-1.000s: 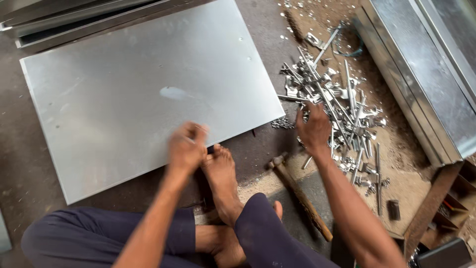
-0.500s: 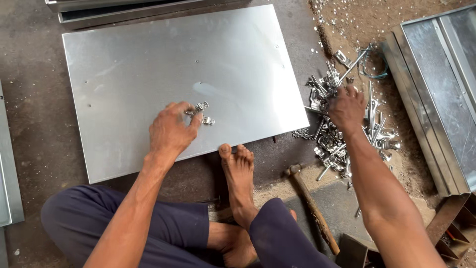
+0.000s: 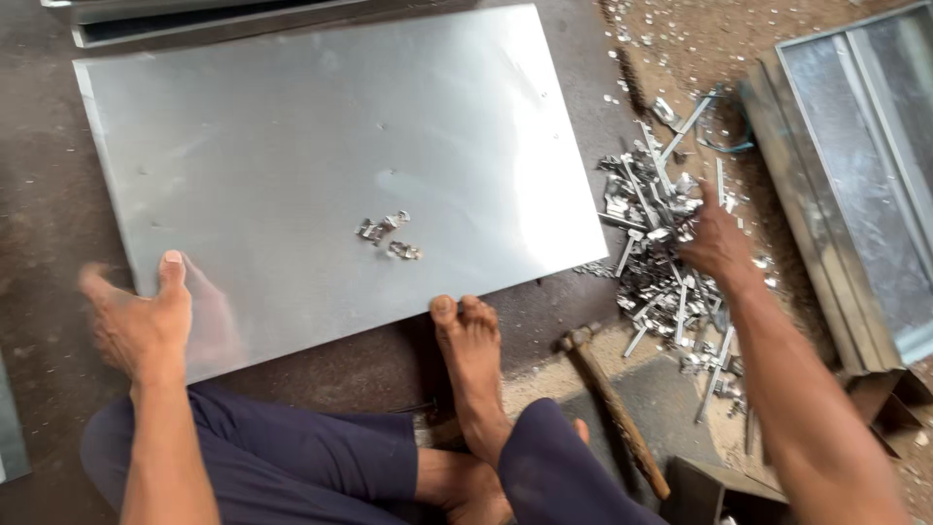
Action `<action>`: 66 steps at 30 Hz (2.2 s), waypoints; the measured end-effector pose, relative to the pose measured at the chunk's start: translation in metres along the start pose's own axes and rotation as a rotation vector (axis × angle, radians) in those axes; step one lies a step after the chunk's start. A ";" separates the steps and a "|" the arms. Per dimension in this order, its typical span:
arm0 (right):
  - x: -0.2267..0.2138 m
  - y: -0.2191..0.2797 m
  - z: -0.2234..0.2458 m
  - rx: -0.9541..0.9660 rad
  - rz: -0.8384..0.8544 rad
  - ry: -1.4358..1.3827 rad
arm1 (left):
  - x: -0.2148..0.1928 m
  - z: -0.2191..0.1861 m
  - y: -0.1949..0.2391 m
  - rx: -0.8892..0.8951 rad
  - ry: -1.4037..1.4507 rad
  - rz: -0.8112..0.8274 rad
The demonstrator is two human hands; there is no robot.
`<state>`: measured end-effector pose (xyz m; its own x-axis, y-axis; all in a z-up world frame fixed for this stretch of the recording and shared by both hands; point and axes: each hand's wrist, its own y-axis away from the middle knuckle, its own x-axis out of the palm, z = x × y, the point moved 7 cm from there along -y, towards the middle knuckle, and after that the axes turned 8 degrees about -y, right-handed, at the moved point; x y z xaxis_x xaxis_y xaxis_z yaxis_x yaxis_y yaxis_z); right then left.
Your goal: The person assembles metal panels by attaching metal latches and rods using a hammer to secure them into pre-drilled holes while sitting on the floor.
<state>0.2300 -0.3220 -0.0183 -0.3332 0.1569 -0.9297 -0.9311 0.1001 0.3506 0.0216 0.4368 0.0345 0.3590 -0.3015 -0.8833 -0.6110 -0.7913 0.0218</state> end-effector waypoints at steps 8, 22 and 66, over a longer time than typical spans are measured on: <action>0.004 0.027 -0.001 -0.013 0.037 -0.045 | -0.021 -0.046 0.040 0.518 -0.261 -0.627; -0.067 0.141 0.212 -0.244 0.125 -0.259 | 0.093 -0.263 0.247 0.719 0.867 0.851; 0.017 0.204 0.280 -0.209 0.073 -1.465 | 0.061 -0.187 0.136 0.711 0.337 0.455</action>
<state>0.0758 -0.0238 0.0693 -0.0545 0.9959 0.0725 -0.9656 -0.0711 0.2500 0.0925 0.2117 0.0707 0.0953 -0.7328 -0.6737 -0.9954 -0.0761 -0.0581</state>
